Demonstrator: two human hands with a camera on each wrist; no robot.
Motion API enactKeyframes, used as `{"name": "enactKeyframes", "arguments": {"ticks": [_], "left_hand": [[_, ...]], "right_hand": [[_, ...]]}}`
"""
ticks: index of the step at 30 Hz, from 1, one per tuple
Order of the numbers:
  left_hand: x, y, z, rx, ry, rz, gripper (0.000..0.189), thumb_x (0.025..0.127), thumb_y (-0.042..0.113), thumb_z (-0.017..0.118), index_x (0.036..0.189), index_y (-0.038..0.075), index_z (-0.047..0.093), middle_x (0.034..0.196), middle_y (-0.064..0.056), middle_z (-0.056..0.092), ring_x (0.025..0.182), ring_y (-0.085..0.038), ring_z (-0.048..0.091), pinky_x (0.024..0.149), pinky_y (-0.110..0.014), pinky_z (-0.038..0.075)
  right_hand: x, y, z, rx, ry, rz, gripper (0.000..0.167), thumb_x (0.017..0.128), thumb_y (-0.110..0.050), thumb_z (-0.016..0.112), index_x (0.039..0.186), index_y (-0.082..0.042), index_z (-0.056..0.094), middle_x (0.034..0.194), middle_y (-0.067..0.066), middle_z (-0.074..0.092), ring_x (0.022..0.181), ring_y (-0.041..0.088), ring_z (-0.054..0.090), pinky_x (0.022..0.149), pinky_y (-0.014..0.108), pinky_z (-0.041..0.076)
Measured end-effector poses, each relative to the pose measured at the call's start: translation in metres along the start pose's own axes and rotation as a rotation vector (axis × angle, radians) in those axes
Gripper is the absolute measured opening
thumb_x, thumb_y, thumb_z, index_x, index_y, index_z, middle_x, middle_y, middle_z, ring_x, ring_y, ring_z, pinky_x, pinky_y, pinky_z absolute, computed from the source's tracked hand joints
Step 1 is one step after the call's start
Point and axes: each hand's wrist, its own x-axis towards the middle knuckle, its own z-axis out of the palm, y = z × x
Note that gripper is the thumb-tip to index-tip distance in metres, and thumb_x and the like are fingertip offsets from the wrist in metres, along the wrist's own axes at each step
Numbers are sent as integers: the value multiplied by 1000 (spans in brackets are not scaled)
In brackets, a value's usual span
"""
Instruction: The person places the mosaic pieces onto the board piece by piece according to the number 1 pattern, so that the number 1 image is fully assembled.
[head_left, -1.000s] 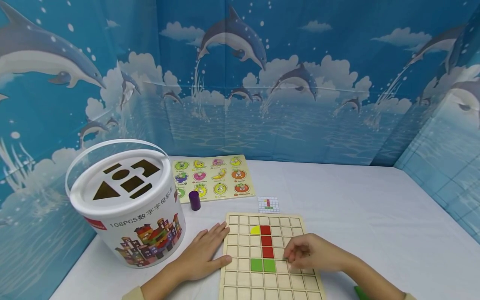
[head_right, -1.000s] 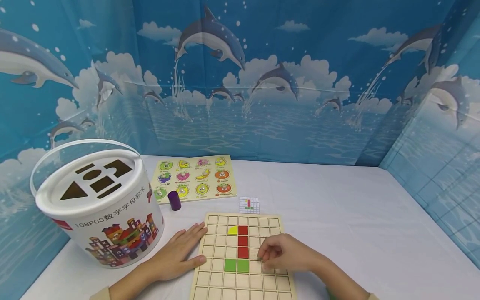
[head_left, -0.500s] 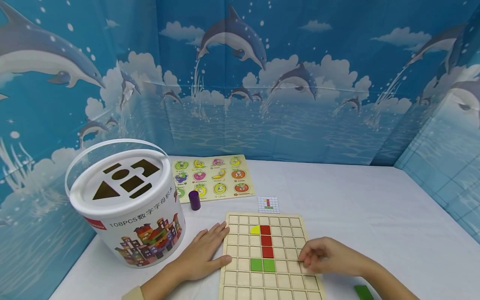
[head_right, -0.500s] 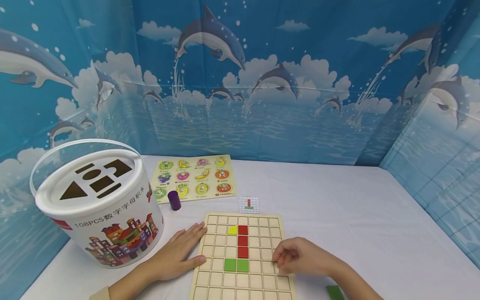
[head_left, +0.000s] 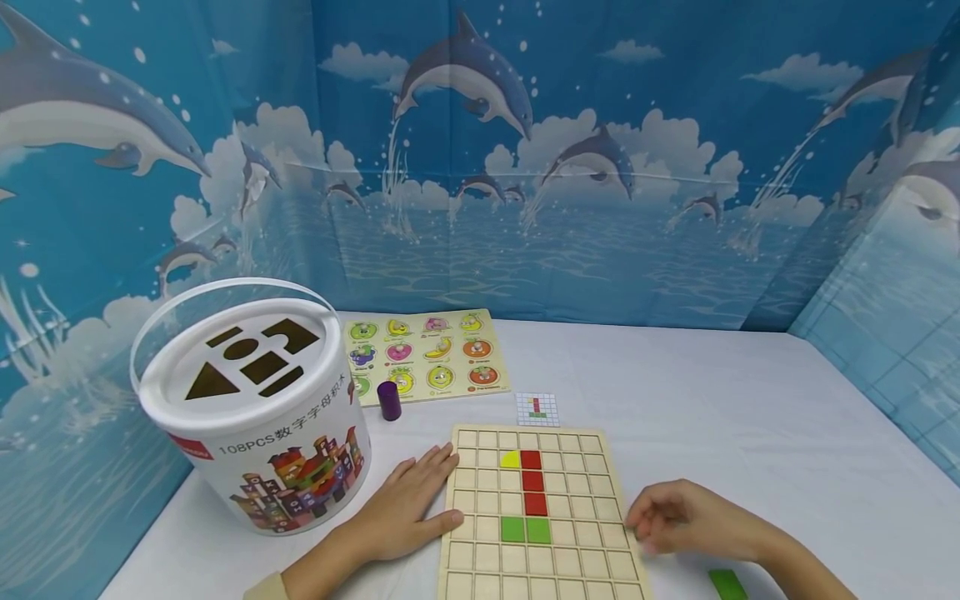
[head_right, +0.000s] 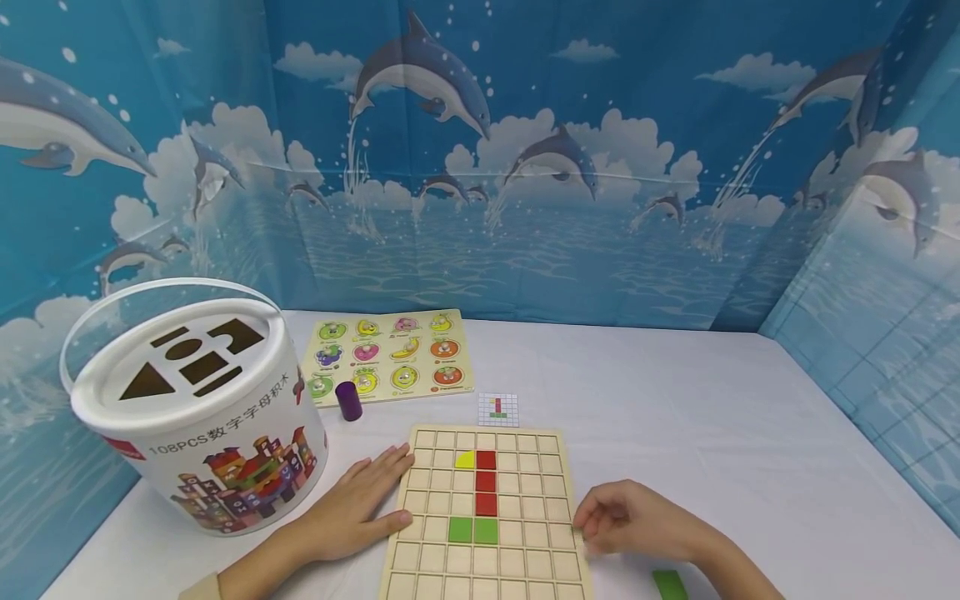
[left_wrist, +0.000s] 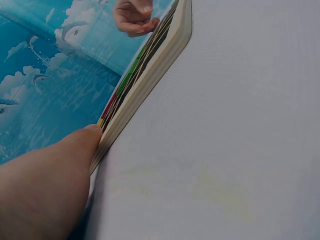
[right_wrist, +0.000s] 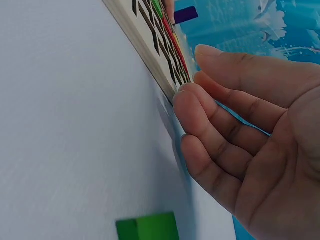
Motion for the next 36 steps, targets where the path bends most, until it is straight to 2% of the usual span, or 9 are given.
{"name": "enactKeyframes", "arguments": {"ticks": [7,12,19,23,28,33,36], "left_hand": [[-1,-1,1,-5,3,2,78,98,60,40,155,9,26,161,-8,20,147,-27,17,116,-54,13],[-1,-1,2,3,5,2,78,98,60,40,155,9,26,161,-8,20,147,-27,17,116,-53,12],[-1,0,0,13,5,3,78,98,59,41,154,8,27,161,-9,21,147,-27,18,117,-53,12],[0,1,-1,19,2,3,78,98,60,40,154,8,27,160,-9,21,147,-27,19,116,-53,13],[0,1,-1,12,-4,0,78,98,60,40,155,8,27,161,-9,21,147,-27,19,117,-53,12],[1,0,0,12,0,4,78,98,60,40,155,8,27,161,-9,21,147,-27,19,117,-53,13],[2,-1,1,20,2,7,78,98,61,39,155,9,26,161,-9,20,147,-27,18,117,-53,13]], "right_hand": [[-14,4,-6,24,33,34,18,91,0,64,108,6,64,96,5,67,81,9,61,71,25,53],[-22,5,-10,22,44,49,19,92,-2,63,109,6,63,97,6,68,82,12,63,73,26,53],[-32,5,-16,45,79,182,19,94,-4,62,110,6,63,96,8,65,79,11,60,69,24,52],[-39,7,-20,111,18,171,22,93,0,60,113,9,61,95,8,65,78,9,59,68,24,51],[-49,10,-26,165,-93,108,28,88,9,60,116,11,59,93,20,61,75,15,58,65,29,49],[-56,10,-28,144,-94,176,27,81,7,67,107,10,60,79,23,51,71,14,52,55,30,36],[-59,11,-27,140,-84,230,25,81,4,70,103,11,60,73,14,49,70,8,50,53,28,31]]}}
